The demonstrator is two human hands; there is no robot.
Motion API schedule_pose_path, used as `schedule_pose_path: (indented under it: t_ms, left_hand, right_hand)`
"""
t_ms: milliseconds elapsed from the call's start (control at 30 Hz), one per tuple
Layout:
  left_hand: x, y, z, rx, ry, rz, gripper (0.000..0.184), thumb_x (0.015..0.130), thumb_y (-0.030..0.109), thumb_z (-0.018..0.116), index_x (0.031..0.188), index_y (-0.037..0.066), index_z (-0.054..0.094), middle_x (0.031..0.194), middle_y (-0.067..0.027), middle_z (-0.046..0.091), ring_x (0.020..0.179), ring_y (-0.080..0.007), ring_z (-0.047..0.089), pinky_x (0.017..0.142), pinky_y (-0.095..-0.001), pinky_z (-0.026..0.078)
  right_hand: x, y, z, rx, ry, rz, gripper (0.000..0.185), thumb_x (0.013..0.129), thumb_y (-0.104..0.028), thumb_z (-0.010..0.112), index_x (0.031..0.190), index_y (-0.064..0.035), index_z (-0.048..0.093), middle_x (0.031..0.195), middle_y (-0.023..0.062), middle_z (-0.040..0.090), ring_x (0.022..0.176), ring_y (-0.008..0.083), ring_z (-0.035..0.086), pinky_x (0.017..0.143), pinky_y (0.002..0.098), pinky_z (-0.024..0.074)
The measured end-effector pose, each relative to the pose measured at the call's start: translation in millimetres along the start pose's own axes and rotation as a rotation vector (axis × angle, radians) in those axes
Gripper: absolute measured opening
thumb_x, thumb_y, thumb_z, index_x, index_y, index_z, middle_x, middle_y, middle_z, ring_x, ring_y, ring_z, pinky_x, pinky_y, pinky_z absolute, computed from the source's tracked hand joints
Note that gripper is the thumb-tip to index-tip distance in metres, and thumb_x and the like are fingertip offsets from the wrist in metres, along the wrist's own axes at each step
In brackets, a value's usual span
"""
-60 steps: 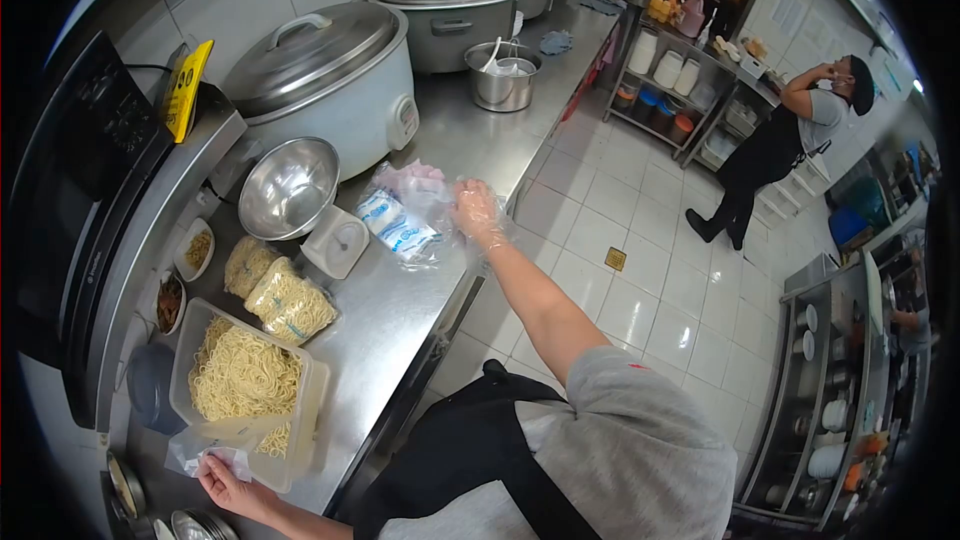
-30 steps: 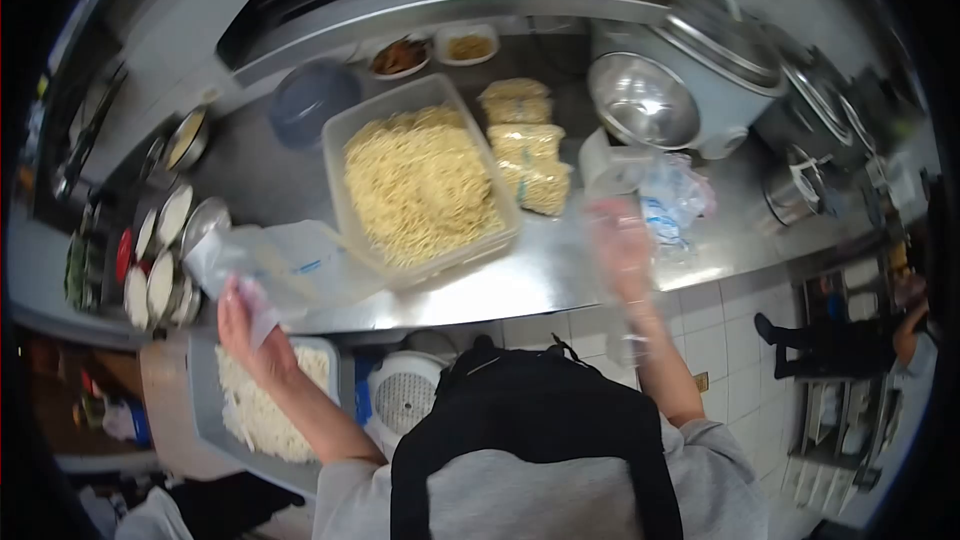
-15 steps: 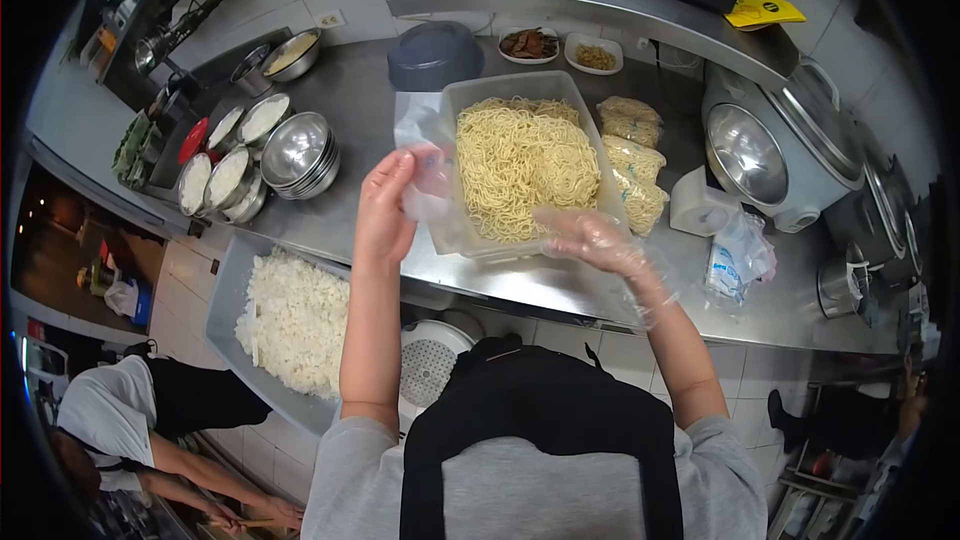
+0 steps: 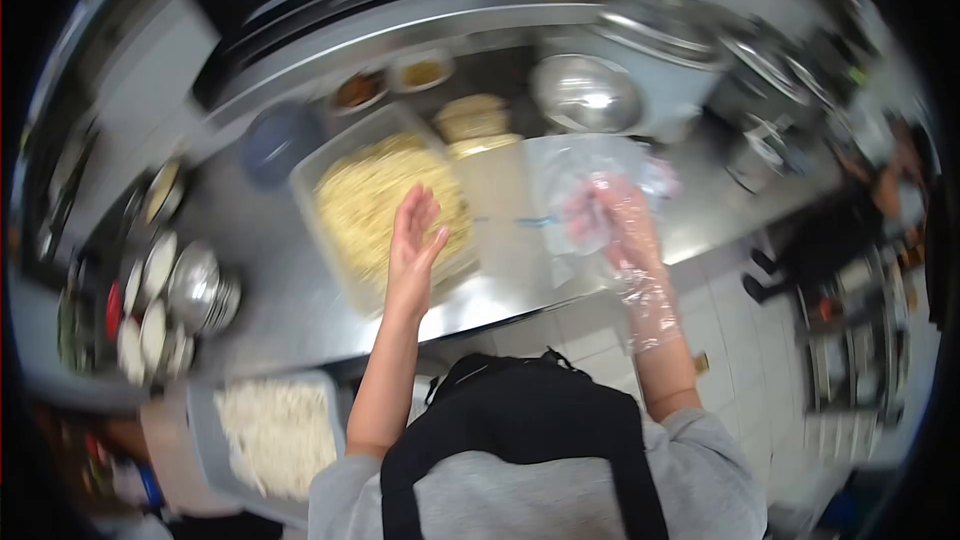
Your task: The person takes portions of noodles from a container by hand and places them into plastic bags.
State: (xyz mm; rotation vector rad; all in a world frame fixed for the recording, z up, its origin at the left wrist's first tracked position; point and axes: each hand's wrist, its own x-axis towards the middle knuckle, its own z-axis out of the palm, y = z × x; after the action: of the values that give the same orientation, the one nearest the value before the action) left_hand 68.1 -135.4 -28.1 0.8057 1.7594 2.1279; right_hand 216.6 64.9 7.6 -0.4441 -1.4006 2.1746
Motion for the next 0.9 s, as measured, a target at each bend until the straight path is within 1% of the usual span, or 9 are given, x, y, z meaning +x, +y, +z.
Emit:
schedule_pose_path:
  t_ms: [67, 133, 267, 333, 467, 567, 633, 767, 900]
  left_hand:
    - [-6, -18, 32, -0.528, -0.214, -0.507, 0.057, 0.08, 0.005, 0.058, 0.13, 0.011, 0.033, 0.131, -0.0061, 0.038, 0.114, -0.0152, 0.043, 0.09, -0.0335, 0.039]
    - [-16, -44, 61, -0.664, -0.338, -0.603, 0.048, 0.079, 0.004, 0.059, 0.123, 0.008, 0.04, 0.121, -0.0078, 0.048, 0.106, -0.0155, 0.049, 0.086, -0.0314, 0.042]
    - [-11, -51, 108, -0.443, -0.615, -0.55, 0.038, 0.078, 0.003, 0.061, 0.113, 0.004, 0.048, 0.105, -0.0084, 0.057, 0.094, -0.0145, 0.056, 0.078, -0.0268, 0.045]
    - [-13, -45, 123, -0.424, -0.651, -0.586, 0.027, 0.074, -0.001, 0.065, 0.098, -0.001, 0.053, 0.088, -0.007, 0.063, 0.078, -0.0126, 0.06, 0.072, -0.0243, 0.047]
    - [-14, -61, 147, -0.379, -0.793, -0.537, 0.015, 0.079, 0.004, 0.063, 0.093, 0.001, 0.059, 0.084, -0.0064, 0.065, 0.076, -0.0109, 0.061, 0.07, -0.0215, 0.047]
    - [-16, -65, 154, -0.308, -0.793, -0.473, 0.014, 0.08, 0.005, 0.062, 0.093, 0.001, 0.061, 0.085, -0.0069, 0.065, 0.077, -0.0107, 0.061, 0.069, -0.022, 0.048]
    - [-20, -53, 154, -0.272, -0.782, -0.501, 0.014, 0.081, 0.006, 0.061, 0.093, 0.0, 0.062, 0.084, -0.0068, 0.065, 0.077, -0.0104, 0.06, 0.068, -0.0225, 0.048]
    - [-35, -52, 151, -0.293, -0.812, -0.488, 0.011, 0.081, 0.008, 0.061, 0.086, -0.002, 0.062, 0.079, -0.0055, 0.064, 0.07, -0.0096, 0.059, 0.062, -0.0208, 0.046]
    - [-48, -64, 148, -0.063, -0.782, -0.319, 0.016, 0.075, 0.011, 0.067, 0.071, -0.001, 0.058, 0.059, -0.0019, 0.057, 0.051, -0.0091, 0.05, 0.049, -0.0228, 0.039]
  right_hand:
    - [-19, -10, -22, 0.065, 0.002, -0.039, 0.021, 0.083, -0.018, 0.056, 0.092, 0.0009, 0.054, 0.075, 0.013, 0.061, 0.058, 0.019, 0.061, 0.047, 0.0288, 0.0508]
    - [-42, -27, -39, 0.082, 0.11, -0.119, 0.02, 0.083, -0.017, 0.056, 0.093, 0.0007, 0.054, 0.075, 0.0128, 0.061, 0.058, 0.0192, 0.061, 0.046, 0.0288, 0.0504]
    - [-88, -50, -70, 0.109, 0.346, -0.145, 0.022, 0.082, -0.017, 0.057, 0.094, 0.0009, 0.054, 0.075, 0.0118, 0.06, 0.058, 0.0192, 0.06, 0.047, 0.0288, 0.0489]
    - [-108, -49, -95, 0.034, 0.471, -0.134, 0.025, 0.08, -0.019, 0.06, 0.093, 0.0012, 0.055, 0.077, 0.0114, 0.06, 0.061, 0.0188, 0.059, 0.05, 0.0293, 0.0486]
    - [-146, -7, -198, -0.365, 0.648, -0.16, 0.032, 0.08, -0.021, 0.06, 0.1, 0.0014, 0.052, 0.085, 0.008, 0.06, 0.072, 0.0159, 0.059, 0.064, 0.028, 0.0487]
    - [-181, -27, -197, -0.455, 0.86, -0.07, 0.031, 0.081, -0.022, 0.058, 0.103, -0.0017, 0.053, 0.087, 0.0075, 0.061, 0.079, 0.0133, 0.057, 0.068, 0.0283, 0.0471]
    - [-187, -28, -196, -0.511, 1.048, -0.256, 0.028, 0.081, -0.023, 0.058, 0.1, -0.0028, 0.054, 0.084, 0.0061, 0.06, 0.073, 0.0114, 0.056, 0.065, 0.0262, 0.0466]
    - [-158, -23, -131, -0.452, 0.7, -0.164, 0.024, 0.082, -0.023, 0.059, 0.096, -0.0038, 0.055, 0.08, 0.0049, 0.06, 0.069, 0.0104, 0.056, 0.062, 0.0235, 0.0452]
    - [-116, 22, -78, -0.449, 0.282, -0.022, 0.023, 0.082, -0.022, 0.062, 0.092, -0.0036, 0.053, 0.077, 0.0041, 0.057, 0.07, 0.0095, 0.055, 0.057, 0.0231, 0.0437]
